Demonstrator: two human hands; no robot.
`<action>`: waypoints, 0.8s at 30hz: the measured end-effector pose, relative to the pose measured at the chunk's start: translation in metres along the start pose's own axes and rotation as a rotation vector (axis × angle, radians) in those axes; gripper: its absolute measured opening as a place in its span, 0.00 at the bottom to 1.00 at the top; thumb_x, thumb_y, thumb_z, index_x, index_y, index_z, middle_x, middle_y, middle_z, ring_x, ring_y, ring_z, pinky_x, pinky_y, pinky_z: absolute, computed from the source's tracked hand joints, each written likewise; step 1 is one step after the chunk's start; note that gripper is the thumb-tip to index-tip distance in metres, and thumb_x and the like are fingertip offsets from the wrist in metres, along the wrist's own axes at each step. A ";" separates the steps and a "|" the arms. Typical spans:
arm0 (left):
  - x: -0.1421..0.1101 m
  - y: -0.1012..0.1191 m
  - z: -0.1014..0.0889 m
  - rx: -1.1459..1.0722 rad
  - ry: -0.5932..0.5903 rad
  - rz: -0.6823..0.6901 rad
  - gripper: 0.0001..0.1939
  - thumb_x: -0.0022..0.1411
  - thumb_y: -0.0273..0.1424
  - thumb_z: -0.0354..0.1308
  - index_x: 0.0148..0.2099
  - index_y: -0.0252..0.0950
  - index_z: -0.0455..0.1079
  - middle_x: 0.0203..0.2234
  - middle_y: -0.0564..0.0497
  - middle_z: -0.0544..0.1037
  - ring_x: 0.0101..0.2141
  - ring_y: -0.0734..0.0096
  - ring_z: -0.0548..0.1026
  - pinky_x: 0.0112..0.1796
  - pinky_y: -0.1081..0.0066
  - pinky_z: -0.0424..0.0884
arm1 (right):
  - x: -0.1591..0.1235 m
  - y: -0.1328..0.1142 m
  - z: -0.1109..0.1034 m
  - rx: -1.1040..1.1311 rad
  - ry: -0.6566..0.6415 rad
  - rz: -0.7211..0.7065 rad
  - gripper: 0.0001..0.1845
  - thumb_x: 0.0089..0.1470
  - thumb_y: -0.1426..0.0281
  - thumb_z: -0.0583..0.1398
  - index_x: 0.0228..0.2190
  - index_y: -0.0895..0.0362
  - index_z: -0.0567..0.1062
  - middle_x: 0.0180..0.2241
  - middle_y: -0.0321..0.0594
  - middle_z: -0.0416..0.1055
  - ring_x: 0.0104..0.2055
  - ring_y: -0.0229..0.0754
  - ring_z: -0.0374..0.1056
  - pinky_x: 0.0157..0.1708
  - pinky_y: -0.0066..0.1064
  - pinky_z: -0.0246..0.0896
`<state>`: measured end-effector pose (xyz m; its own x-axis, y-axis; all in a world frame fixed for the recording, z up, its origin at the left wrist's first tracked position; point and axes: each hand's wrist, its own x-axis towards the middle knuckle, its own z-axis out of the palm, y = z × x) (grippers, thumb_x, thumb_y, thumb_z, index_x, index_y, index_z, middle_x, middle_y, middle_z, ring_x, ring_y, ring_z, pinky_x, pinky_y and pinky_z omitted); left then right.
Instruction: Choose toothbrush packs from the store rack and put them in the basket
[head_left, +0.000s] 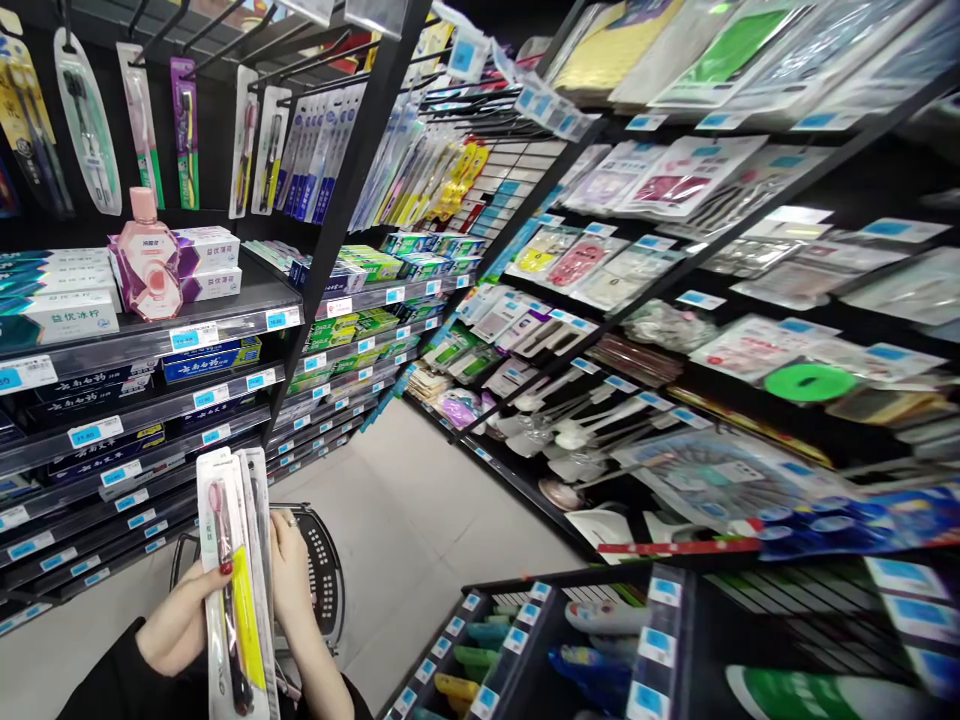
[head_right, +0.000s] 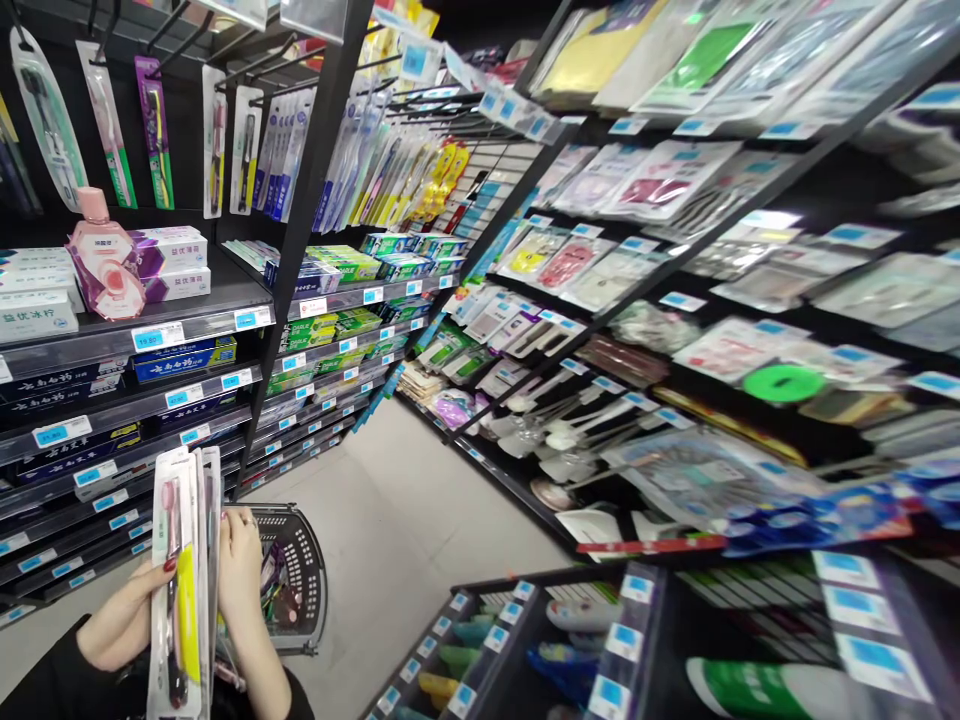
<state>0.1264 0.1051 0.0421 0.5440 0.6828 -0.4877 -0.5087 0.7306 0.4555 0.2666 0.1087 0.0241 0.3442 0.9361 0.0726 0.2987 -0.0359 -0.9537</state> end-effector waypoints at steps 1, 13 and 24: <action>0.000 0.000 0.000 0.015 -0.003 0.002 0.15 0.52 0.24 0.60 0.44 0.34 0.71 0.37 0.47 0.79 0.44 0.59 0.73 0.49 0.63 0.66 | -0.001 0.000 -0.002 0.019 -0.004 0.003 0.12 0.55 0.65 0.51 0.27 0.54 0.72 0.29 0.39 0.66 0.34 0.43 0.61 0.37 0.34 0.53; 0.001 -0.002 0.004 0.148 0.173 0.252 0.27 0.53 0.34 0.61 0.55 0.38 0.62 0.47 0.47 0.74 0.51 0.57 0.67 0.52 0.63 0.62 | -0.029 -0.063 -0.014 -0.164 -0.225 -0.062 0.22 0.34 0.70 0.67 0.34 0.52 0.65 0.39 0.38 0.58 0.38 0.45 0.61 0.38 0.37 0.57; 0.005 0.004 -0.005 0.063 0.143 0.182 0.26 0.59 0.44 0.49 0.55 0.35 0.63 0.50 0.46 0.71 0.54 0.59 0.64 0.56 0.63 0.55 | -0.028 -0.043 -0.002 -0.115 -0.294 -0.003 0.22 0.35 0.79 0.60 0.34 0.53 0.60 0.39 0.38 0.55 0.42 0.45 0.58 0.42 0.36 0.56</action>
<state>0.1234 0.1112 0.0377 0.3452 0.7993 -0.4919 -0.5444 0.5975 0.5888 0.2462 0.0830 0.0632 0.0759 0.9967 -0.0280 0.4036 -0.0564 -0.9132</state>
